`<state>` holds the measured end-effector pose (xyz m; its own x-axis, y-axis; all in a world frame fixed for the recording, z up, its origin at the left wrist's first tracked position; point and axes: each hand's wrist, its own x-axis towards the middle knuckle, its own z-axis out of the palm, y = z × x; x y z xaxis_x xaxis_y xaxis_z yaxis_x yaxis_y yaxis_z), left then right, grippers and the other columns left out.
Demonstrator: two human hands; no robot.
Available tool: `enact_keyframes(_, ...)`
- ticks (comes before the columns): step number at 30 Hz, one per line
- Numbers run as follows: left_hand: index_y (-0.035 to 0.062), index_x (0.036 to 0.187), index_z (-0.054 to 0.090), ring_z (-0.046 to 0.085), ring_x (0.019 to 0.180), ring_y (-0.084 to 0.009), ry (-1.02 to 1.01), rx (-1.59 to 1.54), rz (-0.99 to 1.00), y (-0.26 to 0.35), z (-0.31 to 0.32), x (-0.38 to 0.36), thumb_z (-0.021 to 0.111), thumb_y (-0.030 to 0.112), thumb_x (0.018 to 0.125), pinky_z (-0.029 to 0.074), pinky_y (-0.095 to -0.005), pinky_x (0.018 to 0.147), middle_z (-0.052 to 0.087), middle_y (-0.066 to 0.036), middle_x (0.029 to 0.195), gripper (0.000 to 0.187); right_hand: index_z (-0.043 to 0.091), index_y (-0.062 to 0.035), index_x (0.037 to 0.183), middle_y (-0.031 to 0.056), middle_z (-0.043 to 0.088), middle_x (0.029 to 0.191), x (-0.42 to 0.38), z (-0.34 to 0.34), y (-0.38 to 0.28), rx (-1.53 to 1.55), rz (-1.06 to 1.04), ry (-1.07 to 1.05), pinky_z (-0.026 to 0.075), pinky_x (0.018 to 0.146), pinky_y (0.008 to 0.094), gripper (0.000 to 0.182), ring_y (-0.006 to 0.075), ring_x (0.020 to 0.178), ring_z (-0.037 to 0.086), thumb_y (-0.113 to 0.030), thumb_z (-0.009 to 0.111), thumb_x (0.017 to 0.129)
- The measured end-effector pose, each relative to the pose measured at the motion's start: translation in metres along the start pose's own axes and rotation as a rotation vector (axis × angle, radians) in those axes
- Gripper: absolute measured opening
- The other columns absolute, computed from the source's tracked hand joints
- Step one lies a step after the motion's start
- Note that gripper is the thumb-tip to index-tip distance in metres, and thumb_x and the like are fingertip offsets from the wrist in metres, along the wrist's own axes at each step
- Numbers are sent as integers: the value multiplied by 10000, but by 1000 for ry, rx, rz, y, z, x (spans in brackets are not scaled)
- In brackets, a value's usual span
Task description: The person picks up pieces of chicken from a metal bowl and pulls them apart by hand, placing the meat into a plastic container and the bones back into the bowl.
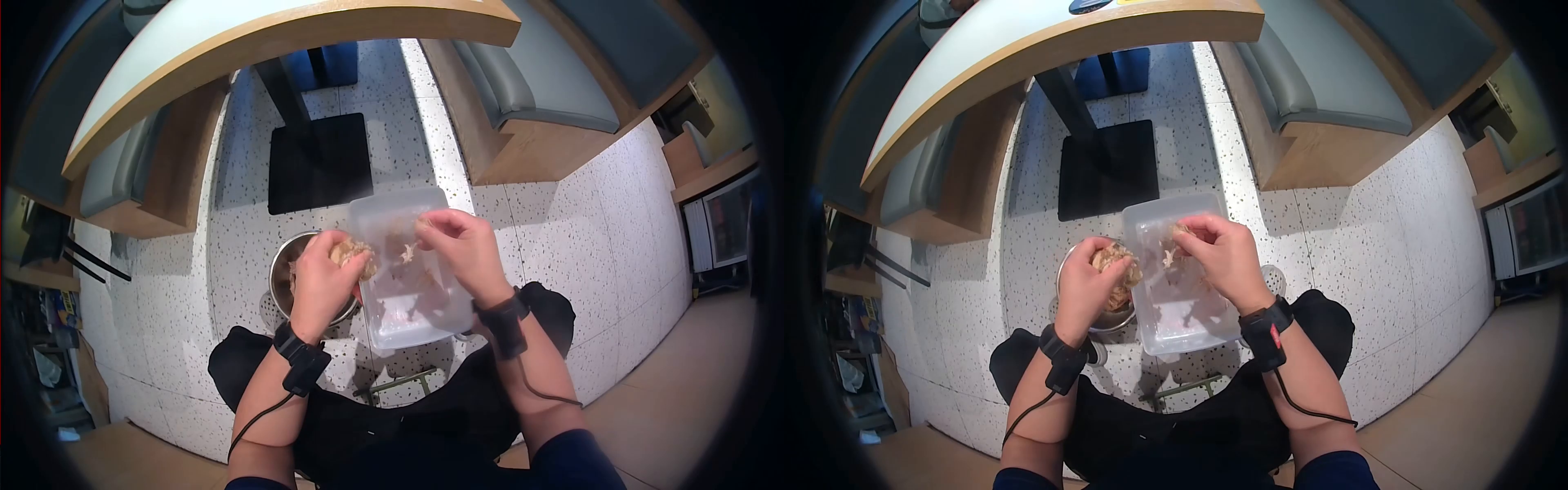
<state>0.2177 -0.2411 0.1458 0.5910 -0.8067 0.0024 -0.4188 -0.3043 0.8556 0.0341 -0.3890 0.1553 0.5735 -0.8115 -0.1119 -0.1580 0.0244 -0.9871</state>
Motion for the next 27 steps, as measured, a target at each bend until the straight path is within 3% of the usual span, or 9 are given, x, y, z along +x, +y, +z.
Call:
enact_keyframes(2,15,1214,666,659,958,-129,-180,-274,-113,4,-4,-3,801,148,883,539,-291,835,695,-52,1060,381,712,52,1210,96,773,978,-2,-5,-3,142,10,-111,579,796,259,266,129,872,738,-74,711,975)
enact_keyframes(3,15,1214,666,659,958,-129,-174,-275,-111,8,-7,-4,801,148,883,539,-291,835,695,-52,1060,381,712,52,1210,96,773,978,-3,-7,-7,140,6,-115,579,796,259,266,129,872,738,-74,711,975)
enact_keyframes(5,5,1261,672,665,978,-122,-412,-465,-194,12,-13,-6,792,237,925,538,-276,850,698,-70,1081,425,685,50,1285,118,767,1036,-8,-6,-15,229,161,-232,586,864,269,321,149,943,739,-68,699,986)
enact_keyframes(9,8,1220,711,661,976,-98,-655,-592,-268,8,-16,-10,737,225,981,522,-261,878,699,-43,1064,324,667,48,1313,123,755,1096,-11,3,-12,274,166,-325,590,905,276,322,160,978,742,-63,661,1011)
enact_keyframes(13,-16,1075,761,657,949,-104,-584,-599,-231,7,-14,-14,727,172,975,520,-262,852,709,-43,1002,216,654,66,1314,150,743,1119,-13,10,-16,254,184,-335,587,930,314,326,184,994,732,-42,646,1007)
enact_keyframes(20,-44,1028,765,653,944,-125,-367,-412,-28,6,-10,-19,717,127,960,506,-268,869,696,-69,1023,190,559,95,1398,174,692,1226,-12,21,-2,454,232,-346,588,974,337,387,222,1079,709,-28,604,1033)
enact_keyframes(23,-63,1046,757,657,961,-129,-316,-554,-114,4,-9,-21,688,120,978,505,-266,880,699,-62,1013,207,531,105,1418,179,676,1243,-13,26,-3,540,250,-362,595,969,328,409,229,1077,708,-37,600,1040)
enact_keyframes(25,-73,1086,745,667,961,-129,-384,-979,-414,0,-10,-20,651,111,998,517,-266,879,714,-58,1007,225,521,106,1424,189,663,1267,-13,26,-5,573,247,-378,596,971,331,415,231,1082,703,-36,597,1042)
enact_keyframes(27,-70,1106,738,672,957,-127,-388,-983,-450,3,-13,-20,641,112,1002,524,-268,875,718,-59,1016,231,527,104,1419,199,644,1292,-13,25,-5,597,273,-370,595,974,333,407,226,1096,693,-39,593,1044)
